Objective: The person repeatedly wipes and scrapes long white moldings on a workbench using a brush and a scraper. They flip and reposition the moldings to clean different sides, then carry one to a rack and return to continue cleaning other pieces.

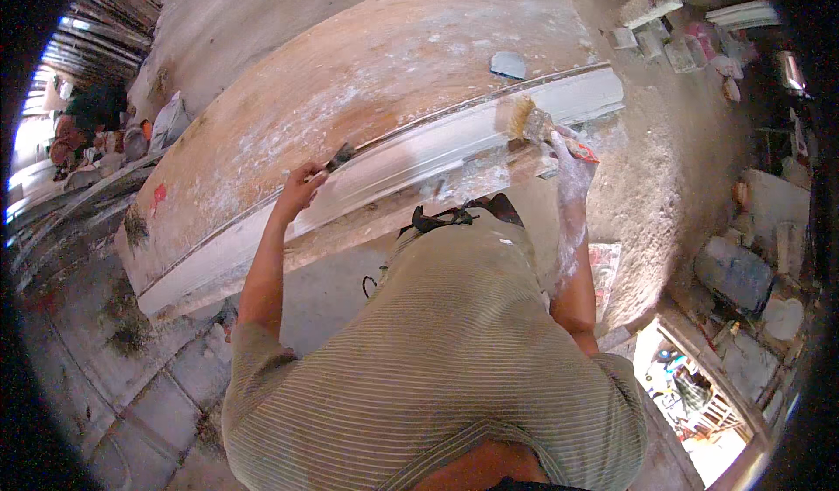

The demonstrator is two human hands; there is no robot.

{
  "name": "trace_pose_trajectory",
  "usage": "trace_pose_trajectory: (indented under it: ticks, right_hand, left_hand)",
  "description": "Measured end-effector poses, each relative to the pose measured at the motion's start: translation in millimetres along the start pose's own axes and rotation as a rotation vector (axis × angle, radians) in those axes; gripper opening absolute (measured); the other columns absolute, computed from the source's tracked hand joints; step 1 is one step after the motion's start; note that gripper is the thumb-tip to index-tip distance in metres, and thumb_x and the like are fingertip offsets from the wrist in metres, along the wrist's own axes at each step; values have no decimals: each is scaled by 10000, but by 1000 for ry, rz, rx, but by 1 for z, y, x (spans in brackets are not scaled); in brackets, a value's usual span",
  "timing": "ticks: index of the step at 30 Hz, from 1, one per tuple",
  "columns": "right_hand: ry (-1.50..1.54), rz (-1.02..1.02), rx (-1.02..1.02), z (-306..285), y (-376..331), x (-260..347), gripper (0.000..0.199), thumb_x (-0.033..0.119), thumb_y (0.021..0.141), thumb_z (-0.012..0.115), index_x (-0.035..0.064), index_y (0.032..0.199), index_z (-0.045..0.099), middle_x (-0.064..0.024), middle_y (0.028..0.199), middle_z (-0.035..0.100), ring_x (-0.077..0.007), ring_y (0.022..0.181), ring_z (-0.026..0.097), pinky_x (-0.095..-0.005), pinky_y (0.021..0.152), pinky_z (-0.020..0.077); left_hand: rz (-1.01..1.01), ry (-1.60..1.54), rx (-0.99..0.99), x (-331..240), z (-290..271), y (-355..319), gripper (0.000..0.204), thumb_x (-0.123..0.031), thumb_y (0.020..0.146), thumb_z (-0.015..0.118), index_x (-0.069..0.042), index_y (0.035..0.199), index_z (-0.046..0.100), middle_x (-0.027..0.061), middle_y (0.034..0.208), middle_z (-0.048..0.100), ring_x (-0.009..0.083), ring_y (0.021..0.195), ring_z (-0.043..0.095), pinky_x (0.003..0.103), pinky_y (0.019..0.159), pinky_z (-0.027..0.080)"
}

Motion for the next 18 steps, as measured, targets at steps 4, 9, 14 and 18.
trace_pose_trajectory:
  ticks: [4,9,14,18]
  right_hand:
    - [9,36,1,-3,8,-10,231,144,858,696,18,1050,672,-52,944,681,-130,828,635,-262,696,508]
    - [-15,-38,45,-6,26,1,197,123,854,699,14,1017,681,-39,922,683,-115,856,632,-264,753,513]
    - [39,-35,-53,-44,48,2,188,100,838,714,12,1002,684,-33,932,682,-112,863,628,-263,764,513]
    - [25,40,-278,-99,65,-56,219,116,842,715,30,1041,692,-40,941,700,-107,846,648,-250,733,510]
  left_hand:
    - [113,152,-22,-31,50,24,293,-264,888,646,-75,1109,614,57,903,650,155,665,563,309,577,453]
    - [580,301,-31,-154,204,83,301,-231,878,627,-19,1090,602,216,1019,653,366,1005,608,425,884,458]
    - [732,361,0,-252,333,167,321,-273,861,623,-23,1063,621,234,1036,646,399,1001,608,452,878,471]
    - [728,463,56,-348,427,193,398,-353,846,624,-31,1079,628,233,1023,650,403,1013,606,464,891,473]
Point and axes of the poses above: each hand's wrist, its own y-axis towards the middle knuckle, its own z-axis out of the palm, x = y × z, the point moved 3 cm from there along y, towards the middle knuckle
